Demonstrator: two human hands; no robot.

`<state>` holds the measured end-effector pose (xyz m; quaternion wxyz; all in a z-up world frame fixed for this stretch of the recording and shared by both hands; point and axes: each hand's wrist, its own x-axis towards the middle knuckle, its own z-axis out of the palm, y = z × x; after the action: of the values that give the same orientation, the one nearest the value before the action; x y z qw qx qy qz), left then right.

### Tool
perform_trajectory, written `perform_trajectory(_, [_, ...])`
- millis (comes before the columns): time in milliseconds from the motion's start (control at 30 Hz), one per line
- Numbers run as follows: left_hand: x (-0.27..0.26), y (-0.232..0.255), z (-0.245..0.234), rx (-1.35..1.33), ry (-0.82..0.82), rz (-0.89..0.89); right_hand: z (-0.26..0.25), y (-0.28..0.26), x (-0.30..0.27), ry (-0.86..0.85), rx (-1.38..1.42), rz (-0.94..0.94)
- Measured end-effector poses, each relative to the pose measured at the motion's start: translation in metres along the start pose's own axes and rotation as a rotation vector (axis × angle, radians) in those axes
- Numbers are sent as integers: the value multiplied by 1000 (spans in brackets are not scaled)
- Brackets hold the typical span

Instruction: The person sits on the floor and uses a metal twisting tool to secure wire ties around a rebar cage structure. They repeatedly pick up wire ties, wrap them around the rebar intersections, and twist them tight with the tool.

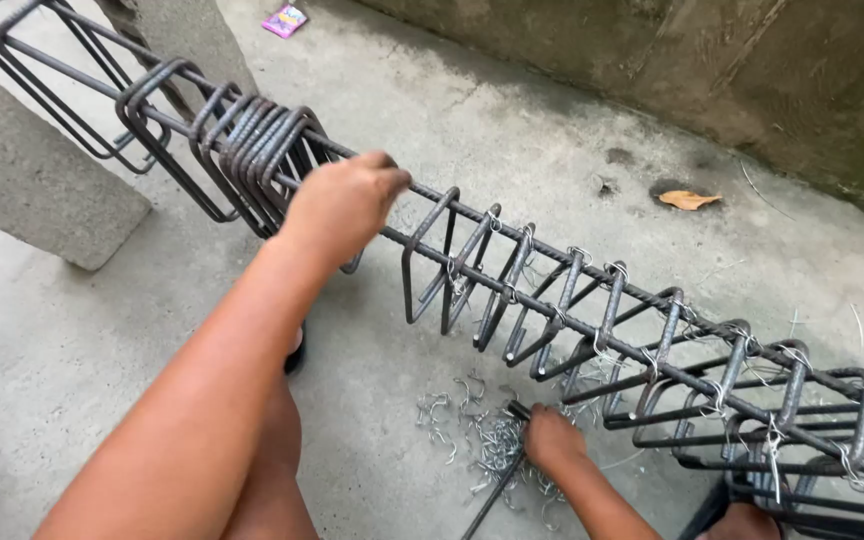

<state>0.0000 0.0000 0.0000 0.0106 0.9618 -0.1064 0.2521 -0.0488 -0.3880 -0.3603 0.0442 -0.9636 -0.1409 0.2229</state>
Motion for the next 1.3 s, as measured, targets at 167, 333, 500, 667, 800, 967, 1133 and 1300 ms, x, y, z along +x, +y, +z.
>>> perform_trajectory(167, [-10, 1, 13, -255, -117, -117, -38, -7, -11, -182, 108, 82])
perform_trajectory(333, [-7, 13, -3, -491, -219, -407, -104, -24, -48, -339, 402, 40])
perform_trajectory(500, [-4, 13, 18, -560, -282, -557, -175, -67, -115, -513, 298, -137])
perform_trajectory(667, [-3, 19, 21, -543, -277, -595, -247, -116, -181, -339, 54, -191])
perform_trajectory(800, [-2, 22, 28, -507, -258, -635, -291, -137, -193, -180, 137, -238])
perform_trajectory(967, [1, 10, 53, -495, -331, -624, -340, -189, -185, -134, 201, -293])
perform_trajectory(1133, [1, 5, 61, -511, -392, -645, -351, -218, -145, -159, 214, -327])
perform_trajectory(1300, [-2, 7, 58, -541, -388, -624, -373, -243, -141, -87, 175, -287])
